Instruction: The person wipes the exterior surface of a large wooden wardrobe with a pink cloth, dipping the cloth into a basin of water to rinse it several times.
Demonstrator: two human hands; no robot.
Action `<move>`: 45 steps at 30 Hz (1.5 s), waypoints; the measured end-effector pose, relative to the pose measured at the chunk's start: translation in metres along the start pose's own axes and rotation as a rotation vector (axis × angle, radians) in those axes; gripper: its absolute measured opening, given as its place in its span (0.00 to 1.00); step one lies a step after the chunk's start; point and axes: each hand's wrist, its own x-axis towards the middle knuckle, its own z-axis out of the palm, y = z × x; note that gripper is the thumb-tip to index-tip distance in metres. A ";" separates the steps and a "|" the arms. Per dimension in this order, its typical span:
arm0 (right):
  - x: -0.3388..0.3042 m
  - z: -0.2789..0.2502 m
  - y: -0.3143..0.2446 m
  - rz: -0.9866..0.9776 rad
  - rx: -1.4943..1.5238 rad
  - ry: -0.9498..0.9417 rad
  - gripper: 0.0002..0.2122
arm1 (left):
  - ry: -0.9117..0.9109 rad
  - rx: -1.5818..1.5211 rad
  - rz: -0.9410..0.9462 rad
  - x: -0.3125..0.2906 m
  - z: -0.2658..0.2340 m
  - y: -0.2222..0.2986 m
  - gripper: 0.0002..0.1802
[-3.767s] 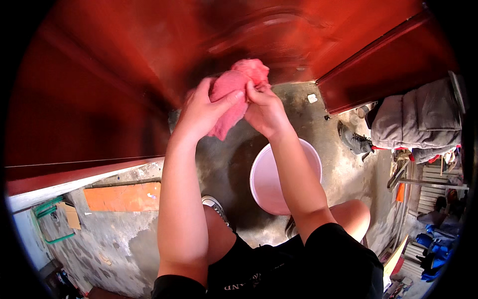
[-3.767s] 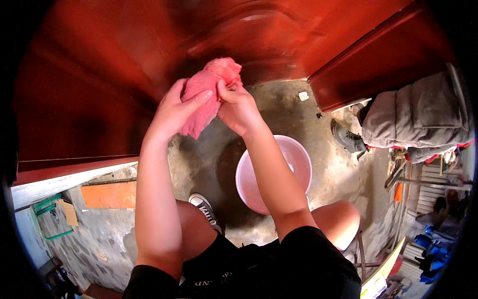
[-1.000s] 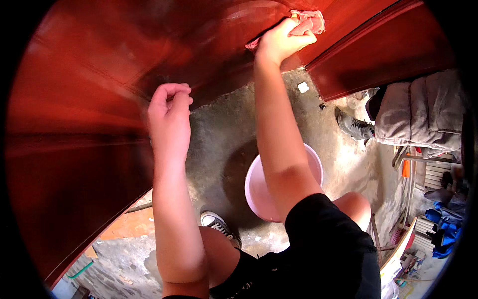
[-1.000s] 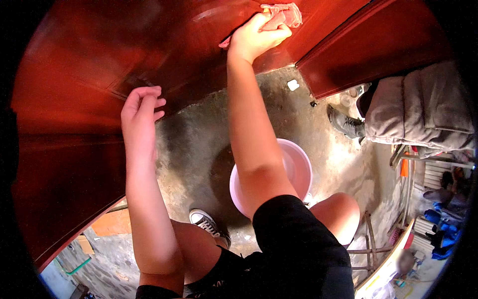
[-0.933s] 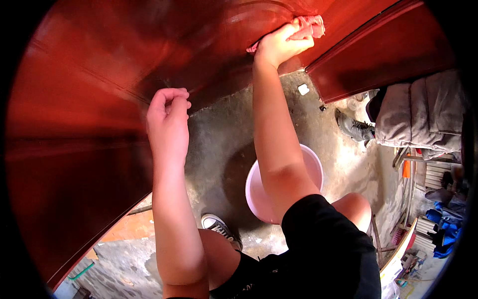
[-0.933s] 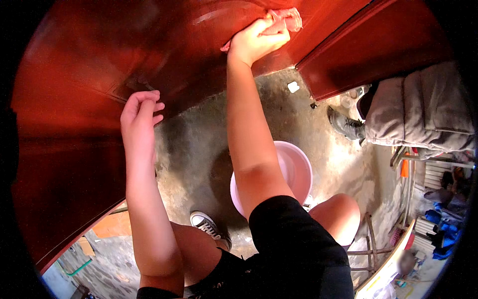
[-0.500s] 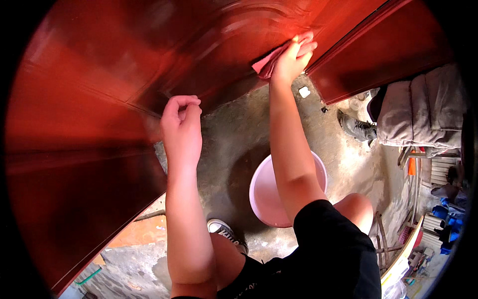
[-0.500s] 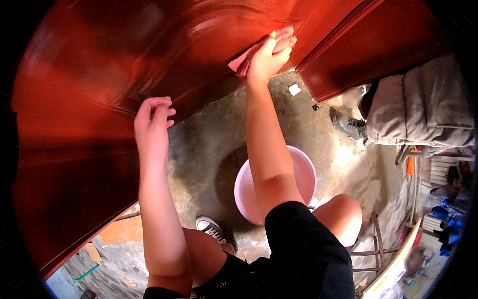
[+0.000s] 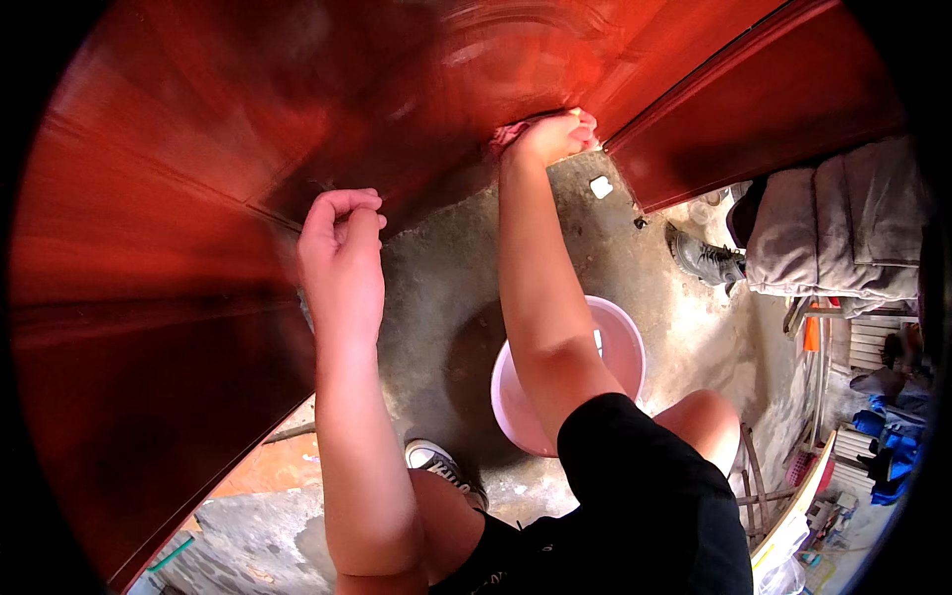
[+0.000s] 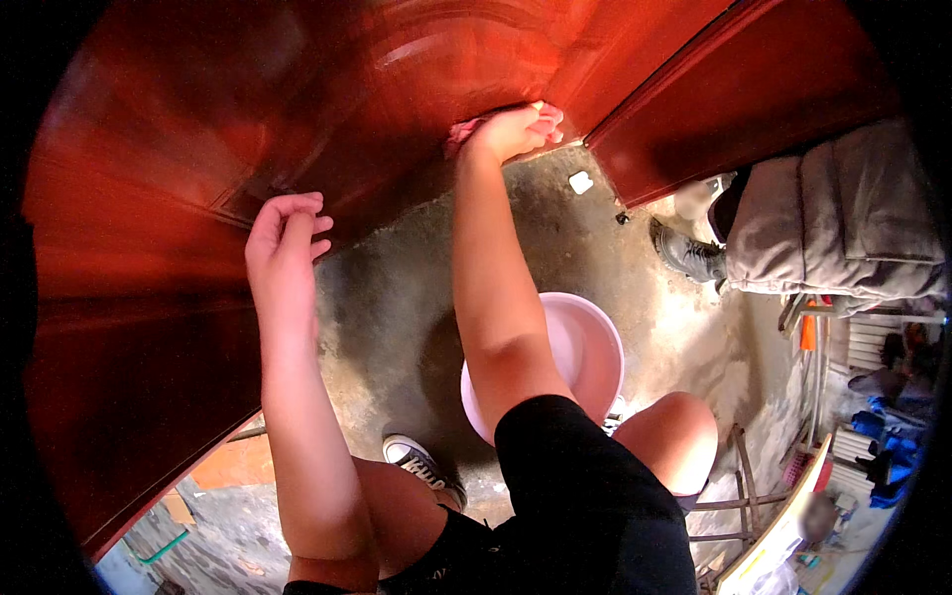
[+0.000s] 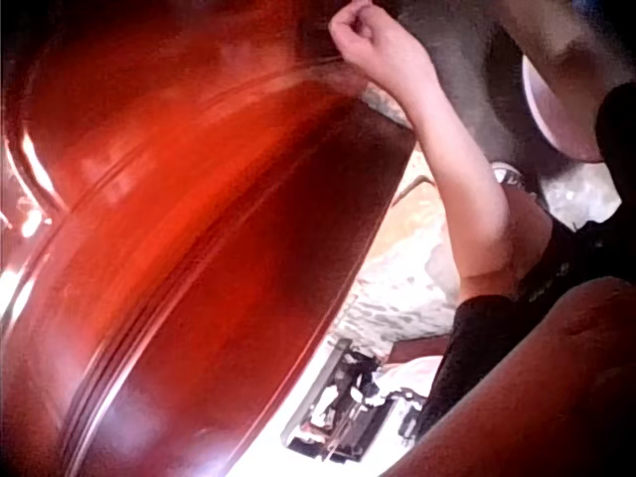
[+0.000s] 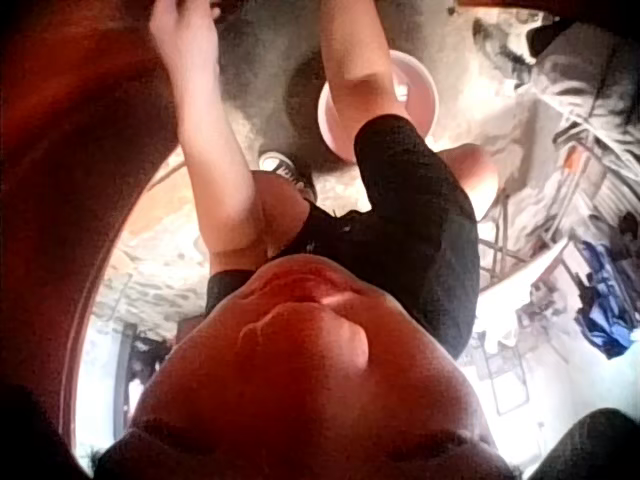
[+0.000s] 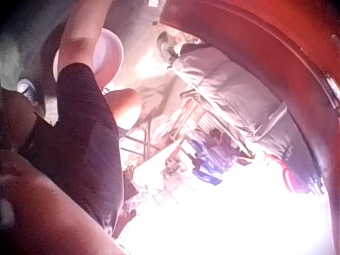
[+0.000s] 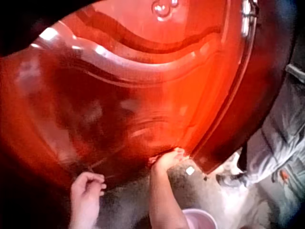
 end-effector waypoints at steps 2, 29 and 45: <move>-0.084 0.026 -0.054 -0.010 0.119 -0.101 0.19 | 0.057 0.025 -0.022 -0.003 -0.022 0.000 0.07; -0.149 0.007 -0.031 -0.463 -0.002 -0.169 0.27 | 0.100 0.058 0.021 -0.007 -0.024 0.000 0.05; -0.166 -0.004 -0.062 -1.024 -0.134 -0.634 0.07 | 0.142 0.015 0.057 -0.010 -0.038 0.004 0.06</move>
